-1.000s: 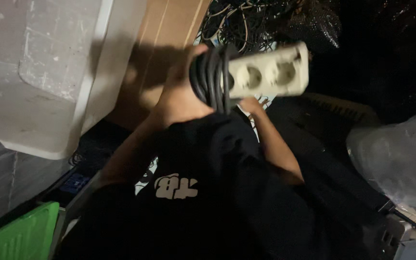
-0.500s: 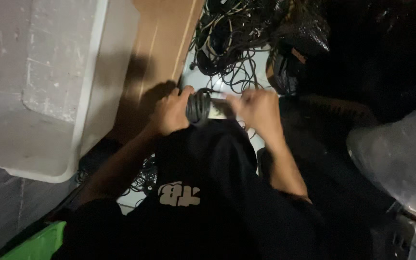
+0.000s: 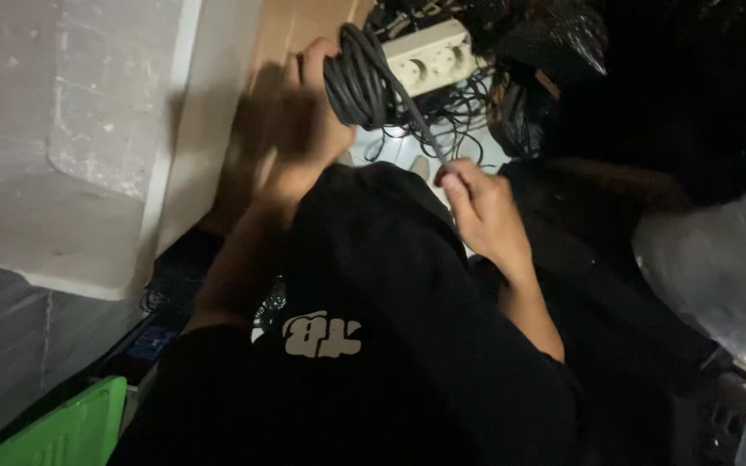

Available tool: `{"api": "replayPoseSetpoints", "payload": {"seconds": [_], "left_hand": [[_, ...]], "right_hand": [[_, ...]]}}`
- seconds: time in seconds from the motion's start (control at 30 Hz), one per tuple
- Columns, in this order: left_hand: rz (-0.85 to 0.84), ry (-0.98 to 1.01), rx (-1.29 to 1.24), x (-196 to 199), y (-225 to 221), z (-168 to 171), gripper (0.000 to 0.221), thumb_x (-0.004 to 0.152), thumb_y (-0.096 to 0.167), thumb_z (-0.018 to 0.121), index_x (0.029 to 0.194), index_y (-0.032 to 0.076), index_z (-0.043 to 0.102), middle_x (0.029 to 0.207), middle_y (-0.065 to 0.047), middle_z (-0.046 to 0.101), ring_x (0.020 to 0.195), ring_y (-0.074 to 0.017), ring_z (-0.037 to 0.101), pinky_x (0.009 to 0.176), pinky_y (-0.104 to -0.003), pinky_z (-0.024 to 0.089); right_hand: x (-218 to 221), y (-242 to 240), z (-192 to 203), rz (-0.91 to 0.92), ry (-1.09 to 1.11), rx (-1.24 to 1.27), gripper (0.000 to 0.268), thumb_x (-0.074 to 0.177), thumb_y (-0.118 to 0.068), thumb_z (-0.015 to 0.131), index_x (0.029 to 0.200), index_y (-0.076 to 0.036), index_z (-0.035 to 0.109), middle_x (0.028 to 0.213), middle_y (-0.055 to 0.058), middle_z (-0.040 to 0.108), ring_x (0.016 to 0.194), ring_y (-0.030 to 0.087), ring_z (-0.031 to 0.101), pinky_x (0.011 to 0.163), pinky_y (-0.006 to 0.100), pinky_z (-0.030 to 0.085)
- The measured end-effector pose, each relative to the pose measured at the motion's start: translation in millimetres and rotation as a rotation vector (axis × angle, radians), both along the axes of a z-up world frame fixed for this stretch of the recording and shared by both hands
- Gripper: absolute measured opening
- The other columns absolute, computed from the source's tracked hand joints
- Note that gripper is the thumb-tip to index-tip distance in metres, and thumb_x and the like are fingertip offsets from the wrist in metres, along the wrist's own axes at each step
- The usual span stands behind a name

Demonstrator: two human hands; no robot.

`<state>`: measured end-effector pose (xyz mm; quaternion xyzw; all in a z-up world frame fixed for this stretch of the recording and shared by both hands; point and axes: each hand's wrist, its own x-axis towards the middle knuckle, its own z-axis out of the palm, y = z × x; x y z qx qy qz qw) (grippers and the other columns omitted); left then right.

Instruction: The person coils a power strip cable by hand, wrapping the black cord repeatedly around the white plastic power strip housing.

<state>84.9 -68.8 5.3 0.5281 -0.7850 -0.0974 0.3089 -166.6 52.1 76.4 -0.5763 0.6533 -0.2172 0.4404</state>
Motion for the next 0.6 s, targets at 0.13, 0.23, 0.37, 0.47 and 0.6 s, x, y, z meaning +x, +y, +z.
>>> {"api": "replayPoseSetpoints", "payload": {"seconds": [0.13,0.23,0.37,0.47,0.6], "left_hand": [[-0.144,0.569,0.327,-7.6,13.0,-2.3,0.086,0.078,0.017,0.094,0.142,-0.003,0.04,0.129,-0.015,0.063,0.12,-0.0289,0.067,0.105,-0.041,0.055],[-0.211,0.419,0.416,-4.6,21.8,12.0,0.102,0.062,0.018,0.098,0.142,-0.004,0.037,0.129,-0.02,0.063,0.119,-0.036,0.065,0.102,-0.043,0.052],[-0.502,0.374,0.754,-1.7,35.4,32.9,0.109,0.05,0.019,0.098,0.14,0.003,0.041,0.122,-0.022,0.065,0.111,-0.0384,0.067,0.097,-0.047,0.052],[-0.549,0.078,0.759,-0.5,35.1,33.8,0.089,0.056,0.019,0.092,0.133,0.012,0.049,0.109,-0.02,0.068,0.099,-0.0404,0.069,0.086,-0.048,0.054],[-0.322,-0.192,0.39,-7.3,28.9,2.7,0.058,0.074,0.008,0.08,0.126,0.019,0.058,0.101,-0.017,0.067,0.093,-0.0436,0.066,0.08,-0.053,0.051]], "right_hand": [[-13.3,9.7,-157.7,0.314,-0.499,-0.016,0.032,0.112,-0.024,0.046,0.093,-0.003,0.062,0.08,0.006,0.062,0.078,0.016,0.058,0.075,0.031,0.048],[-32.1,17.2,-268.9,0.277,-0.305,0.1,0.027,0.102,-0.021,0.052,0.086,-0.003,0.063,0.076,0.008,0.061,0.074,0.019,0.057,0.069,0.031,0.048],[-54.5,-45.7,-280.8,0.315,0.179,-0.016,0.032,0.095,-0.036,0.063,0.082,-0.009,0.071,0.069,0.007,0.066,0.06,0.022,0.062,0.057,0.035,0.05],[-65.8,-98.0,-183.7,0.341,0.448,-0.346,0.052,0.092,-0.062,0.071,0.079,-0.011,0.072,0.061,0.006,0.065,0.053,0.022,0.062,0.053,0.036,0.048],[-25.8,-91.3,-78.8,0.29,0.653,-0.239,0.054,0.096,-0.062,0.067,0.087,-0.009,0.074,0.061,0.011,0.066,0.054,0.027,0.065,0.054,0.04,0.047]]}}
